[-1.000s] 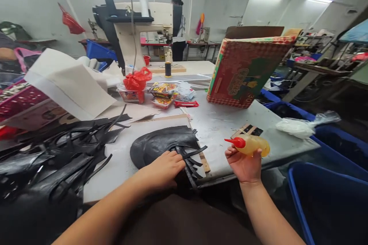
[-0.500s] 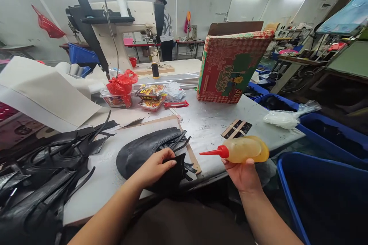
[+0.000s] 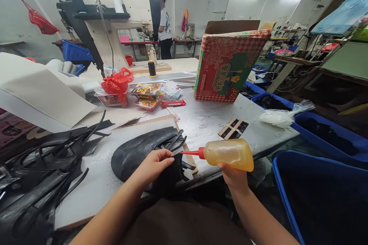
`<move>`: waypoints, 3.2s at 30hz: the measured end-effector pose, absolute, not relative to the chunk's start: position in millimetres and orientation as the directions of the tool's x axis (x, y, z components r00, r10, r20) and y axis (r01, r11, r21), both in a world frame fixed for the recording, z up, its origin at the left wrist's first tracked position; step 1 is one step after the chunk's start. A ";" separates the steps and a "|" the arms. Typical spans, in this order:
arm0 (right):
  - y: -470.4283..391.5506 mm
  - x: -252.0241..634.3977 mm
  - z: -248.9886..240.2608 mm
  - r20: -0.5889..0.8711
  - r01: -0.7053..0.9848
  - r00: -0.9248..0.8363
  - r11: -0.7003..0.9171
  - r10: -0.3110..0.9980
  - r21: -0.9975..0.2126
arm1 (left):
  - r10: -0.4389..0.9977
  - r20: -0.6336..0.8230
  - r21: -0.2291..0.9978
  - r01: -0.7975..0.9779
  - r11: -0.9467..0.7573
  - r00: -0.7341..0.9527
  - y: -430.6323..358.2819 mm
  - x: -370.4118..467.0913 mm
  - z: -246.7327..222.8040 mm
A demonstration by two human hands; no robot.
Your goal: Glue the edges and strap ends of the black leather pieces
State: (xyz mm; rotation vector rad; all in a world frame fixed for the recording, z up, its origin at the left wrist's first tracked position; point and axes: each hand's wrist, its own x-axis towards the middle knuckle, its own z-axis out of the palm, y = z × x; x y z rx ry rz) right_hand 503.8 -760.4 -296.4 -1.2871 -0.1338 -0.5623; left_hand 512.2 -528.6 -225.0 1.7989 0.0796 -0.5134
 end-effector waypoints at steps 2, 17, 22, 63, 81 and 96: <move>-761.4 504.3 -298.4 0.411 0.470 0.859 0.150 -0.306 -0.870 | -0.204 -0.383 0.904 0.321 -0.281 0.901 -528.5 512.0 -223.9; -767.4 502.0 -297.9 0.460 0.478 0.873 0.102 -0.162 -0.872 | -0.205 -0.398 0.903 0.343 -0.260 0.894 -525.9 509.6 -223.2; -771.5 501.0 -302.1 0.414 0.427 0.903 0.132 -0.117 -0.895 | -0.207 -0.360 0.908 0.290 -0.302 0.910 -522.9 510.2 -228.4; -711.3 667.6 -282.0 0.183 0.093 0.971 0.457 0.157 -0.884 | 0.075 -0.155 0.353 0.126 -0.927 0.985 -485.9 603.8 -243.3; -698.2 679.6 -279.3 0.285 0.215 0.940 0.325 0.186 -0.921 | -0.018 -0.144 0.778 0.102 -0.620 0.989 -474.9 610.5 -258.4; -720.9 665.9 -283.0 0.242 0.177 0.946 0.283 0.216 -0.943 | -0.039 -0.136 0.837 0.094 -0.539 0.990 -474.0 612.3 -261.8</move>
